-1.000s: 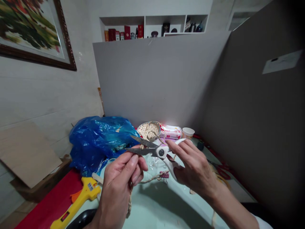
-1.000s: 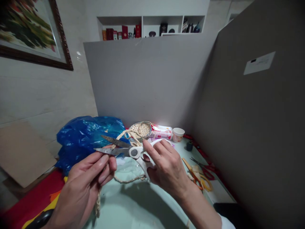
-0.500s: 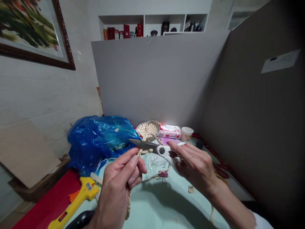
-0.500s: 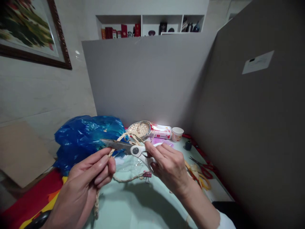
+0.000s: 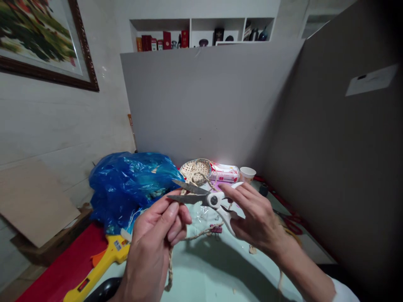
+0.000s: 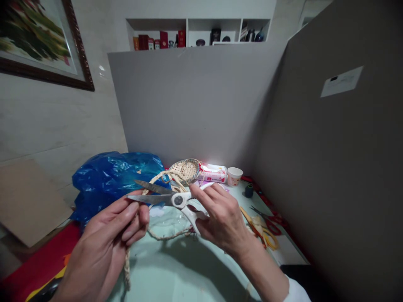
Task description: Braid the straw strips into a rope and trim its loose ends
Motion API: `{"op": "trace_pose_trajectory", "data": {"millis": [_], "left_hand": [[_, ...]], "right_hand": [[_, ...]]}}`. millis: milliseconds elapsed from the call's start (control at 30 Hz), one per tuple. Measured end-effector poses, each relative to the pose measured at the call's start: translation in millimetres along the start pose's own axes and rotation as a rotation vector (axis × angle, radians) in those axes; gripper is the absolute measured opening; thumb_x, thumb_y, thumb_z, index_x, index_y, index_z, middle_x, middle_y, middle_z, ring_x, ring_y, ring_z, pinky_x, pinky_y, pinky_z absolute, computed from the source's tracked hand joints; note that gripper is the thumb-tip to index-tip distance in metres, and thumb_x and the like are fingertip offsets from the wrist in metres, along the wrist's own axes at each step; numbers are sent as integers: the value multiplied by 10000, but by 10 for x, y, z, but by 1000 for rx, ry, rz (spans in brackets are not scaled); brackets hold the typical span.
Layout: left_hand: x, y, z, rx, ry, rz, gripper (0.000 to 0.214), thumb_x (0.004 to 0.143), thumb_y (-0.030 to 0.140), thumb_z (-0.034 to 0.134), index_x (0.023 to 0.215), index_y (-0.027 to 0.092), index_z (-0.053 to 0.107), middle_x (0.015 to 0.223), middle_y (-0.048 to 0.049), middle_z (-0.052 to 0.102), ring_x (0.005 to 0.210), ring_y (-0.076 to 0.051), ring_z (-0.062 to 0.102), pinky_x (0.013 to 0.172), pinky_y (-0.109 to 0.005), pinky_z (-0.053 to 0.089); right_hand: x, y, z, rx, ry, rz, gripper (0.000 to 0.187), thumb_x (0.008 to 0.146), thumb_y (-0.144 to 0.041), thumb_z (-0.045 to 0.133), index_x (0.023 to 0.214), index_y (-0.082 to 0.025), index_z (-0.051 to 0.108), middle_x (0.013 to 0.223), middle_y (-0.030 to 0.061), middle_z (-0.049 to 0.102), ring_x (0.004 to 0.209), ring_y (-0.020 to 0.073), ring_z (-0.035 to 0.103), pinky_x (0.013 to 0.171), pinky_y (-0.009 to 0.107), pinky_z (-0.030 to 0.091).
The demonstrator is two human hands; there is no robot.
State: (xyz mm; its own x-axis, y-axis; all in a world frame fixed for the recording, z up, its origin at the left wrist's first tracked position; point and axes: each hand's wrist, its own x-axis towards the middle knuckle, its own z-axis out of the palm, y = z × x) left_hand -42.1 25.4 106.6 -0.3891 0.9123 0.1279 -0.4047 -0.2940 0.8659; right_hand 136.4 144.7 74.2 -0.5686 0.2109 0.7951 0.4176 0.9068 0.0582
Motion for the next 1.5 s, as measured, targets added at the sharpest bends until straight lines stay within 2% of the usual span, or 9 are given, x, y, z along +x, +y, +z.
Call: {"op": "trace_pose_trajectory", "data": {"millis": [233, 400, 467, 567, 733, 900, 1100, 1233, 1500], "left_hand": [[2, -73, -60, 58, -24, 37, 172, 789, 238, 695, 649, 138, 684, 636, -16, 583, 502, -57, 305, 462, -195, 281], [11, -70, -34, 36, 35, 15, 100, 724, 232, 747, 767, 143, 734, 645, -33, 614, 504, -57, 331, 463, -190, 283], [1, -53, -16, 20, 52, -25, 190, 693, 248, 762, 850, 143, 745, 620, -29, 596, 507, -62, 342, 457, -184, 273], [-27, -25, -2, 6, 28, -118, 243, 717, 273, 740, 915, 132, 731, 555, 16, 482, 503, -64, 304, 440, -179, 231], [-65, -37, -18, 29, -26, -184, 257, 755, 318, 739, 917, 121, 706, 558, 75, 289, 502, -54, 149, 422, -182, 151], [-69, -30, -14, 91, -24, -204, 219, 732, 318, 758, 823, 123, 714, 551, 71, 286, 503, -53, 154, 423, -168, 165], [-47, 17, -4, 125, -71, -253, 131, 732, 273, 738, 765, 148, 714, 634, -10, 551, 490, -39, 301, 467, -157, 273], [-63, -5, -19, 183, -113, -265, 171, 758, 321, 725, 756, 151, 714, 551, 31, 442, 467, -40, 172, 422, -174, 164], [-81, 0, -5, 254, -72, -250, 223, 708, 354, 783, 757, 150, 708, 506, 62, 362, 457, -49, 211, 428, -176, 242]], "right_hand": [[-14, 64, 17, -45, 60, -43, 595, 701, -10, 508, 1275, -163, 501, 791, 36, 639, 700, 187, 498, 665, 313, 455], [-17, 22, 4, -69, 89, -38, 455, 788, -23, 507, 1224, -145, 556, 764, 31, 664, 676, 170, 542, 642, 292, 455], [9, -29, 2, -22, 100, 73, 349, 827, -71, 523, 1153, -159, 612, 754, 29, 666, 641, 153, 555, 609, 275, 447], [107, -104, -21, 312, 102, 447, 202, 858, -226, 603, 1050, -182, 649, 700, 7, 643, 570, 129, 549, 508, 239, 417], [236, -92, -39, 891, 100, 760, 427, 737, -374, 765, 1090, -192, 609, 883, 53, 698, 780, 186, 674, 601, 257, 531], [224, -76, 7, 1042, -10, 784, 470, 663, -354, 819, 1056, -181, 629, 854, 43, 693, 758, 170, 666, 645, 270, 546], [259, -48, -175, 1129, 33, 751, 382, 670, -271, 818, 973, -190, 599, 729, -33, 615, 649, 102, 602, 584, 214, 505], [273, -16, -264, 1136, 44, 735, 368, 671, -223, 811, 958, -190, 584, 713, -38, 605, 657, 107, 607, 597, 229, 510], [269, -11, -299, 1217, -12, 764, 447, 609, -228, 865, 966, -177, 600, 691, -36, 594, 632, 96, 572, 548, 204, 463]]}}
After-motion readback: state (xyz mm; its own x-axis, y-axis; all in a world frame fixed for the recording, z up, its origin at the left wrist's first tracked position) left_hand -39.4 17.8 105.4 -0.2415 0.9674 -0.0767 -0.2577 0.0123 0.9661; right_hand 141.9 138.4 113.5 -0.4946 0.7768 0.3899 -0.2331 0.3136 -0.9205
